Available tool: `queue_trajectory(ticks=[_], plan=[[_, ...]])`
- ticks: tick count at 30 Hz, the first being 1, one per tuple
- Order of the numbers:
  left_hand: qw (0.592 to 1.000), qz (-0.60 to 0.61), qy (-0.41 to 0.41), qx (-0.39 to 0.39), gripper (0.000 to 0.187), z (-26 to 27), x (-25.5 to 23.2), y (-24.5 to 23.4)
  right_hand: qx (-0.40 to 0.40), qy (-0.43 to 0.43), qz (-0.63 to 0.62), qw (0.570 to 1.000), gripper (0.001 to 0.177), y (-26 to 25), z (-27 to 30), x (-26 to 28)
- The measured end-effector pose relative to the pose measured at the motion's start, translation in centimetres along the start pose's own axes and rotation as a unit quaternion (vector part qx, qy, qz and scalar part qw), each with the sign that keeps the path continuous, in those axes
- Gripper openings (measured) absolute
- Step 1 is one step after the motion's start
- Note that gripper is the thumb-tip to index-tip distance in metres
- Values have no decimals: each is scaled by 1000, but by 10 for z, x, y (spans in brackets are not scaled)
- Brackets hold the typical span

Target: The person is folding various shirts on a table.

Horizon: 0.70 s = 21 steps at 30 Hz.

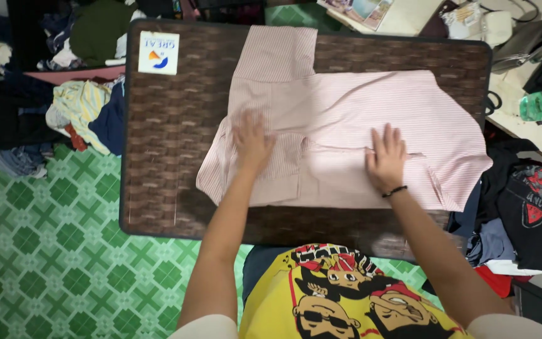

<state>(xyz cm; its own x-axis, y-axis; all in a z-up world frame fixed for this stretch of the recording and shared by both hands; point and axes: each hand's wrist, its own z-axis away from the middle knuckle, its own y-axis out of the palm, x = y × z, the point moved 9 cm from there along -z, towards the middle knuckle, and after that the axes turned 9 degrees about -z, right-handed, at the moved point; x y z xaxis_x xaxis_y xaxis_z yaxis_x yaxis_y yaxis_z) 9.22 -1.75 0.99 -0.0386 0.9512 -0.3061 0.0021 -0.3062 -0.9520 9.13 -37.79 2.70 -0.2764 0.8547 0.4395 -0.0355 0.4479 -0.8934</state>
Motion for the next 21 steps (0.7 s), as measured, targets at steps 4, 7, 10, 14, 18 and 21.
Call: queue_trajectory(ticks=[4,7,10,14,18,21], plan=[[990,-17,-95,-100,74,-55,40,-25,-179,67,8,982,49,-21,-34,-104],[979,3,-172,-112,68,-114,62,-38,-247,183,-62,949,47,-61,-95,-158],[970,16,-236,-55,60,-154,74,-39,-191,280,-111,934,42,-63,-143,-201],[972,-6,-235,-19,51,-180,81,-36,-36,387,-71,919,50,-66,-171,-198],[976,-10,-214,-47,31,-193,106,-18,22,353,-125,927,43,-37,-179,-218],[966,74,-239,-68,31,-197,118,-17,-35,334,-245,909,29,-32,-180,-230]])
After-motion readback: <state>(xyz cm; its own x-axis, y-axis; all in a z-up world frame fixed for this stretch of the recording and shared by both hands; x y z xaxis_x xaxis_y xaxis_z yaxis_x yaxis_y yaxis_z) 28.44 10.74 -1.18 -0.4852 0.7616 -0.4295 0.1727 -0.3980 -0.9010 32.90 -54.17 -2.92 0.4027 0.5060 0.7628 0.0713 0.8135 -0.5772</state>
